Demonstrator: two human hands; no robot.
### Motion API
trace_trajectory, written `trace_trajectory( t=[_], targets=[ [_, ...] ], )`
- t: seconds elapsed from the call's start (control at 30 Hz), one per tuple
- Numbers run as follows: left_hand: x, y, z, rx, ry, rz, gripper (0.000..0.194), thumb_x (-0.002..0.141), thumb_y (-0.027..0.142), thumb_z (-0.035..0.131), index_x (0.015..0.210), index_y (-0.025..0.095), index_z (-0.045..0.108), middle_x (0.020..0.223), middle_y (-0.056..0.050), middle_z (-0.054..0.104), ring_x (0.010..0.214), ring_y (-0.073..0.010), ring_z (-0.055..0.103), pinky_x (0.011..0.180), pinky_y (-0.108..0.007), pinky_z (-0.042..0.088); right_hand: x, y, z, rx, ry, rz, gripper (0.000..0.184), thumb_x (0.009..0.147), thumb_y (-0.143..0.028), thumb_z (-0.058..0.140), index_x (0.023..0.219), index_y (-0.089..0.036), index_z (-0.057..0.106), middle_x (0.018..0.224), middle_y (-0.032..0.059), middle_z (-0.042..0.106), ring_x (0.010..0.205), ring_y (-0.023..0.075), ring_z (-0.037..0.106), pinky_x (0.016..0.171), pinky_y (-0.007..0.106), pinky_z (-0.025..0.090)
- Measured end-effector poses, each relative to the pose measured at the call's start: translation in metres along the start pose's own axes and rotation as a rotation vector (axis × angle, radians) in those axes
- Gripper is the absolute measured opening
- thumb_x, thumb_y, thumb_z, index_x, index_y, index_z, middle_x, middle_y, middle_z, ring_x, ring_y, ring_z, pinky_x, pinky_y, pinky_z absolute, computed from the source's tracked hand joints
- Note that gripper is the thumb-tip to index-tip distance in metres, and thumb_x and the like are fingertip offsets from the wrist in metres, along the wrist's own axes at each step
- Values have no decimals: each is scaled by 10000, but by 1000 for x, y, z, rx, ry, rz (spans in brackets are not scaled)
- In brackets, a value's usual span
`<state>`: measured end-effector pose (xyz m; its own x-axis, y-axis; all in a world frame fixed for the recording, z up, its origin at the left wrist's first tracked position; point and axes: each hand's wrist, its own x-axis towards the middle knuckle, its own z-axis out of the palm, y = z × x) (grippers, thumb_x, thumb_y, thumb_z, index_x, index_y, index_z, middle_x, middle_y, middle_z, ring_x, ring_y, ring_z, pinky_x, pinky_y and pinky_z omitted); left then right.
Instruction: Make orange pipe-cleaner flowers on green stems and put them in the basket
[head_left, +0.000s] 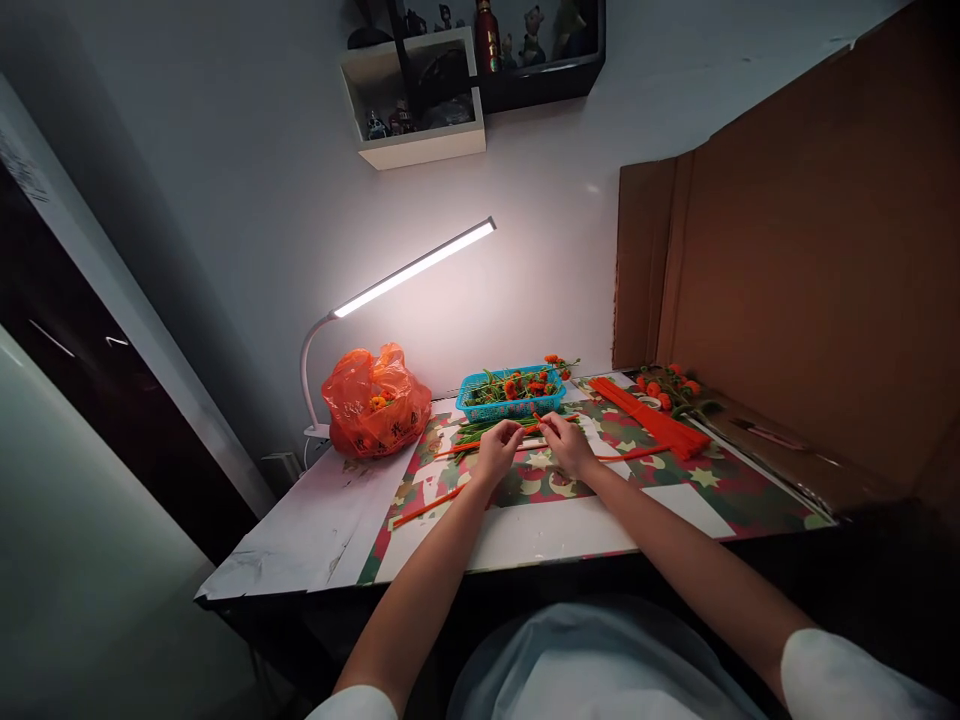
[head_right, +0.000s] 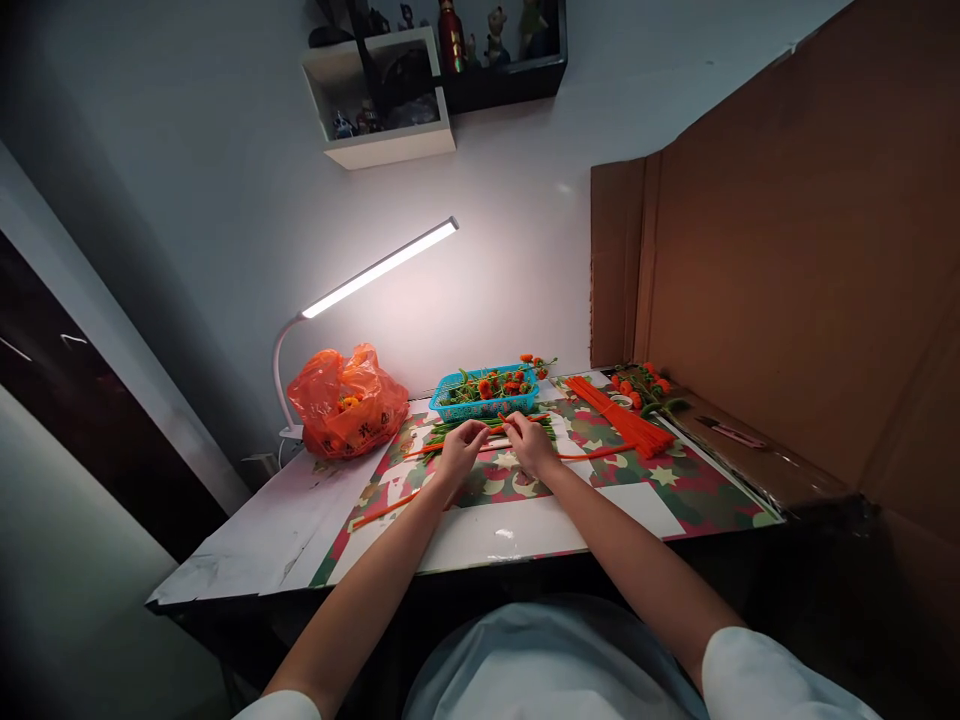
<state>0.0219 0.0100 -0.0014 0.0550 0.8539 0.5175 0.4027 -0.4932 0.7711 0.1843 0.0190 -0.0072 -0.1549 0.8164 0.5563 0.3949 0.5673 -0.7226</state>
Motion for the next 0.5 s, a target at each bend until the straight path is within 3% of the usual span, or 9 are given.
trace_trajectory(
  t=[0.2, 0.33, 0.5],
  targets=[
    [-3, 2, 3, -37, 19, 11, 265, 773, 403, 560, 805, 150, 635, 746, -36, 648, 626, -122, 549, 587, -235, 434, -3, -4, -1, 34, -120, -12, 197, 848, -348, 444, 729, -219, 534, 516, -37, 485, 515, 138, 448, 538, 250, 272],
    [-5, 2, 4, -78, 11, 27, 231, 750, 367, 590, 810, 151, 643, 764, -43, 655, 669, -129, 576, 611, -234, 457, -4, -3, 0, 12, -120, -12, 221, 845, -342, 441, 693, -208, 529, 546, -31, 494, 538, 133, 453, 549, 249, 284],
    [-5, 2, 5, -136, -20, -22, 259, 731, 379, 598, 817, 139, 640, 763, -45, 647, 604, -115, 562, 527, -222, 458, -4, -2, 0, 45, -139, -13, 206, 840, -328, 437, 715, -202, 542, 549, -34, 487, 546, 130, 458, 560, 245, 307]
  ],
)
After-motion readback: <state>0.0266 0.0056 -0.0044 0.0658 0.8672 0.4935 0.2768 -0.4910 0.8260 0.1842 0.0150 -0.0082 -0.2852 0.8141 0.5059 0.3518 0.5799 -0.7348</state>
